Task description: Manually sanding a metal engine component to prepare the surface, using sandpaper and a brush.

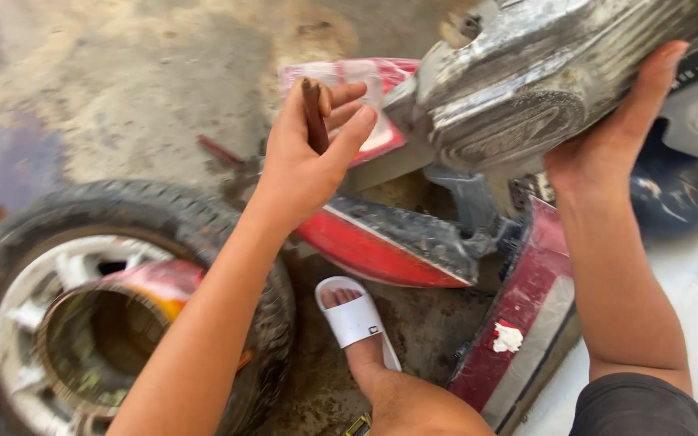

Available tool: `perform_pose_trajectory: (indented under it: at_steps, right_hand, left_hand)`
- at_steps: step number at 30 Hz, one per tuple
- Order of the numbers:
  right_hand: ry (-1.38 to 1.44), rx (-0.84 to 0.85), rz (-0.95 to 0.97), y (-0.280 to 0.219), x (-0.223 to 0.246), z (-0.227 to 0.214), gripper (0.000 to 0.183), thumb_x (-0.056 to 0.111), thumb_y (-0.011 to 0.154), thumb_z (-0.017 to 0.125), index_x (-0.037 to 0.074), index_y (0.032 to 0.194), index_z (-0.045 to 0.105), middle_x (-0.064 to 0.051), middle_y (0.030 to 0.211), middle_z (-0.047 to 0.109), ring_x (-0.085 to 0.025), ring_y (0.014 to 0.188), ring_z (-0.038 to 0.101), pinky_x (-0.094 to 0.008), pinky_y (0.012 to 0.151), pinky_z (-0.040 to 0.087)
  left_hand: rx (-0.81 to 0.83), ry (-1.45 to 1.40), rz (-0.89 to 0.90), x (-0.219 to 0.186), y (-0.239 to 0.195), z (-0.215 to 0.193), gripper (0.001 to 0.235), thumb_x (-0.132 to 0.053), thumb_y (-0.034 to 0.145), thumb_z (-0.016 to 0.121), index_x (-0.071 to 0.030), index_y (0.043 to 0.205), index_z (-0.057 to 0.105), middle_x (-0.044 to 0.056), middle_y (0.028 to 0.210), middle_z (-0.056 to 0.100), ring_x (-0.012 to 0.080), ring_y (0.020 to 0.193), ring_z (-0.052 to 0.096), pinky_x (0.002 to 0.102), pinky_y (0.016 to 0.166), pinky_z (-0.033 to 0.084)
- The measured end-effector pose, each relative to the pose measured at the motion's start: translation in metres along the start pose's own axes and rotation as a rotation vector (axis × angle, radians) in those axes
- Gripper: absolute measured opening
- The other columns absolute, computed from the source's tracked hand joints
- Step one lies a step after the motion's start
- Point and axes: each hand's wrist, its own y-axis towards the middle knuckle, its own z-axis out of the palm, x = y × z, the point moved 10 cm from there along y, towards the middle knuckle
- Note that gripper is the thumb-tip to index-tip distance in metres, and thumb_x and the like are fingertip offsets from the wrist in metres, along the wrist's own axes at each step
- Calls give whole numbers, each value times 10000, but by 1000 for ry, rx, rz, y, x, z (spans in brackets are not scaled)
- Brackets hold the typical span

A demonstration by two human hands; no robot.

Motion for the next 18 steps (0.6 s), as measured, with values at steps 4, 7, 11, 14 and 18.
perform_pose_trajectory:
  at_steps: [4,7,11,14,18]
  right_hand:
    - [274,-192,459,-23,-29,125,788,629,788,652,169,1421,561,-41,1444,632,-197,1294,630,-380,1133,510]
    - [235,-133,760,-70,-51,227,695,565,854,612,122,1389,579,-59,1309,677,-209,1117,706,-418,985,587]
    - [9,266,1026,-147,-96,338,467,378,954,673,83,1316,653,-111,1224,708,-294,1058,727,-561,932,579]
    - [-251,660,1139,-209,-98,418,614,416,933,707,-14,1354,585,-207,1159,673,-337,957,718,-565,865,585]
    - [-598,954,1046,-246,-113,457,742,428,899,754,-25,1424,487,-210,1104,584,-302,812,688,-525,844,598]
  left_hand:
    - [-165,-414,-90,-27,-88,-81,262,-117,949,680,-122,976,420,122,1268,652,113,934,580,255,809,513]
    - [-369,-275,-95,-43,-188,-152,355,-75,898,754,-152,920,409,78,1125,720,63,763,560,205,614,433]
    - [-695,-331,-298,14,-343,-235,424,-55,882,799,-164,851,391,76,1096,762,43,679,607,174,533,503]
    - [-899,-421,-416,42,-446,-260,430,-132,875,830,-158,873,401,184,1234,705,170,884,683,311,669,622]
    - [-963,-425,-487,117,-529,-252,470,-112,832,868,-180,891,407,84,1051,726,119,796,678,215,612,574]
